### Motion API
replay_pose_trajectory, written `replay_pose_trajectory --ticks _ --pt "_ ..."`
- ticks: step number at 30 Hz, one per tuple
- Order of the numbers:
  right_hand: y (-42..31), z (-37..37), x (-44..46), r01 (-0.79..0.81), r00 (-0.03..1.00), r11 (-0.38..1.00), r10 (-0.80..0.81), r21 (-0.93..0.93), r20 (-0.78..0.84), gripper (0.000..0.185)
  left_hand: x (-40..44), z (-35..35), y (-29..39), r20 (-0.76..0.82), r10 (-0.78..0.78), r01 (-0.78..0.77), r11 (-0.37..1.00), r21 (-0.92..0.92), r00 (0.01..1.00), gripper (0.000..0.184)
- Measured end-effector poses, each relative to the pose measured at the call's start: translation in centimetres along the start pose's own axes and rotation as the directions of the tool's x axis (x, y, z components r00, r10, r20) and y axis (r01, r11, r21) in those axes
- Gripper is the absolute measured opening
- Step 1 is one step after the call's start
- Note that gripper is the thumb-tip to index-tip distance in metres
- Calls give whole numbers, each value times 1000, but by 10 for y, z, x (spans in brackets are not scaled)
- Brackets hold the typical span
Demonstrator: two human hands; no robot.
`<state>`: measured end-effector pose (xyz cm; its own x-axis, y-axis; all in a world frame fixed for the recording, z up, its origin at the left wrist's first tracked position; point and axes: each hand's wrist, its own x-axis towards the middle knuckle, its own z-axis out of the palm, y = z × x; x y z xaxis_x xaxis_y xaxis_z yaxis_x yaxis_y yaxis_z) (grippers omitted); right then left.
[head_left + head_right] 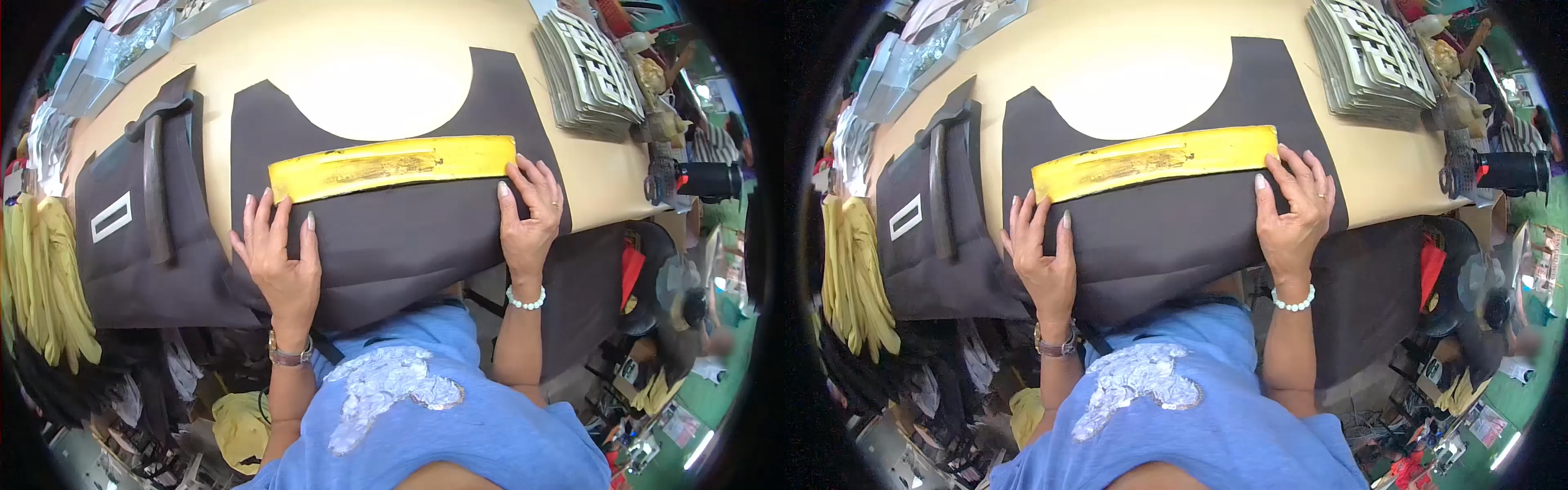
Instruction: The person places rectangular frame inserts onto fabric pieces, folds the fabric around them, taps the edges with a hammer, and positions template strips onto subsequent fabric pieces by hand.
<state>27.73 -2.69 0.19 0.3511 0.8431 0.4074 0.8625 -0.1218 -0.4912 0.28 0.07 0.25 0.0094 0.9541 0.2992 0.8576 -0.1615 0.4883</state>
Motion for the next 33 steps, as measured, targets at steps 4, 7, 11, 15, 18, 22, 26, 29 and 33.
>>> replay_pose_trajectory --ticks 4,7,11,15,18,22,26,29,33 --pt "1 0 0 3 1000 1000 -3 -7 1 26 0 0 1 -3 2 -2 1000 2 1000 35" --pt "1 0 0 10 1000 1000 -10 -15 0 25 0 0 2 -5 1 -1 1000 2 1000 35" --pt "3 1 0 20 1000 1000 -20 -8 -1 25 -1 2 -4 -24 25 -25 1000 -12 999 35" --pt "0 0 1 19 1000 1000 -19 -14 9 25 -1 -1 0 -11 -5 5 1000 -10 1000 36" --pt "0 0 0 25 1000 1000 -25 -15 15 25 -1 -1 0 -14 -10 10 1000 -13 1000 36" --pt "0 0 0 30 999 999 -30 -21 15 25 -1 -1 -1 -13 -4 3 1000 -18 1000 36" --pt "1 1 0 30 999 999 -30 -23 13 25 -1 -1 -1 -6 -1 1 1000 -21 1000 35" --pt "0 0 0 33 999 999 -32 -18 13 25 -1 0 -2 -10 4 -4 1000 -18 1000 35" --pt "1 0 0 39 999 999 -39 -18 12 25 -1 0 -2 -6 4 -4 1000 -15 1000 35"
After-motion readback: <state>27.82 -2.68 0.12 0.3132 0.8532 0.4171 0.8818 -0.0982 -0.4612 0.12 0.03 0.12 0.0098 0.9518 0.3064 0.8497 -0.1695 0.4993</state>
